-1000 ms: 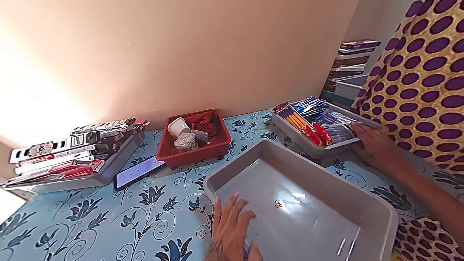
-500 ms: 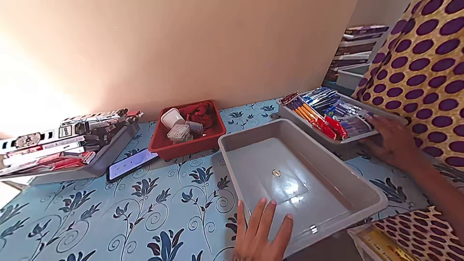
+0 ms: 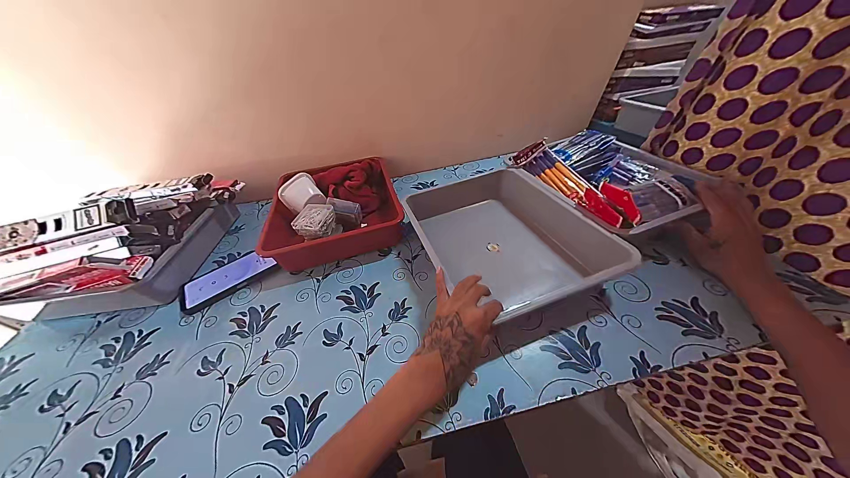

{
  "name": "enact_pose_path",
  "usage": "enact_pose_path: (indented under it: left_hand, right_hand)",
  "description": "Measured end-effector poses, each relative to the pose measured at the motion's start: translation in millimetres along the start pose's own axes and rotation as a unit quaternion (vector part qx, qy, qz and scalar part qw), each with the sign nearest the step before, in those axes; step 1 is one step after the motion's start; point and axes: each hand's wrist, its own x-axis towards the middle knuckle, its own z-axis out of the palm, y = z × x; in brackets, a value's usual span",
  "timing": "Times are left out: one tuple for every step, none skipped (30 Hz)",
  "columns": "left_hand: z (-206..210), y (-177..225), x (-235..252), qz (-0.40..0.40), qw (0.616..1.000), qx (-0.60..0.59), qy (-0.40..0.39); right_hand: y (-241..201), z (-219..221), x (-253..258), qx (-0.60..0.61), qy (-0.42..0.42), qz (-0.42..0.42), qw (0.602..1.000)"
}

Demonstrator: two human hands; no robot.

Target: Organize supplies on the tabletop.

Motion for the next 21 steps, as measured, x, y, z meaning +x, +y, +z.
enact_pose_path:
  left_hand:
    - [0, -10, 8, -0.002, 1.0, 0.002, -0.004]
    - [-1, -21, 16, 0.0, 1.0, 0.008, -0.005]
    - [-1, -34, 24, 0.008, 1.0, 0.017, 0.0]
    - [-2, -46, 30, 0.016, 1.0, 0.026, 0.0]
    - [-5, -57, 36, 0.022, 0.999, 0.034, -0.001]
    - [-8, -66, 42, 0.027, 0.999, 0.04, -0.004]
    - [-10, -75, 46, 0.031, 0.999, 0.045, -0.007]
    - [-14, -81, 50, 0.03, 0.998, 0.048, -0.012]
    - [-15, -87, 53, 0.029, 0.998, 0.052, -0.016]
    - [-16, -95, 57, 0.029, 0.998, 0.057, -0.019]
    - [-15, -102, 61, 0.027, 0.997, 0.062, -0.025]
    - [-15, -109, 65, 0.027, 0.996, 0.075, -0.033]
    - [-16, -114, 69, 0.027, 0.995, 0.084, -0.045]
    - [-19, -118, 74, 0.021, 0.993, 0.092, -0.067]
    - [-22, -121, 79, 0.017, 0.99, 0.111, -0.088]
    - [-25, -125, 84, 0.021, 0.985, 0.139, -0.097]
    - [-27, -128, 88, 0.023, 0.98, 0.173, -0.1]
    - [-30, -130, 93, 0.017, 0.972, 0.209, -0.105]
    - [-32, -132, 97, 0.006, 0.965, 0.238, -0.107]
    - [-34, -134, 100, -0.012, 0.959, 0.262, -0.109]
    - [-36, -135, 104, -0.038, 0.953, 0.279, -0.117]
  right_hand:
    - [0, 1, -1, 0.002, 0.0, 0.027, 1.0]
    - [-1, 2, -2, 0.01, 0.002, 0.052, 0.999]
    - [-2, 4, -2, 0.019, 0.005, 0.073, 0.997]
    - [-5, 7, -3, 0.029, 0.006, 0.087, 0.996]
    - [-9, 8, -4, 0.045, 0.002, 0.1, 0.994]
    - [-17, 8, -5, 0.068, -0.004, 0.11, 0.992]
    - [-25, 9, -7, 0.1, -0.013, 0.119, 0.988]
    - [-34, 11, -11, 0.129, -0.025, 0.125, 0.983]
    - [-44, 12, -14, 0.15, -0.047, 0.137, 0.978]
    - [-52, 13, -15, 0.161, -0.069, 0.146, 0.974]
    - [-60, 14, -16, 0.163, -0.081, 0.152, 0.972]
    - [-70, 15, -18, 0.159, -0.083, 0.149, 0.972]
    - [-80, 18, -19, 0.158, -0.085, 0.144, 0.973]
    - [-91, 22, -20, 0.157, -0.083, 0.144, 0.974]
    - [-103, 26, -19, 0.158, -0.079, 0.153, 0.972]
    - [-116, 30, -17, 0.162, -0.069, 0.169, 0.97]
    - [-127, 36, -14, 0.17, -0.058, 0.182, 0.967]
    - [-137, 43, -9, 0.185, -0.044, 0.193, 0.963]
    - [-145, 50, -2, 0.198, -0.025, 0.202, 0.959]
    - [-151, 56, 5, 0.199, -0.014, 0.208, 0.957]
    - [-154, 62, 11, 0.195, -0.015, 0.209, 0.958]
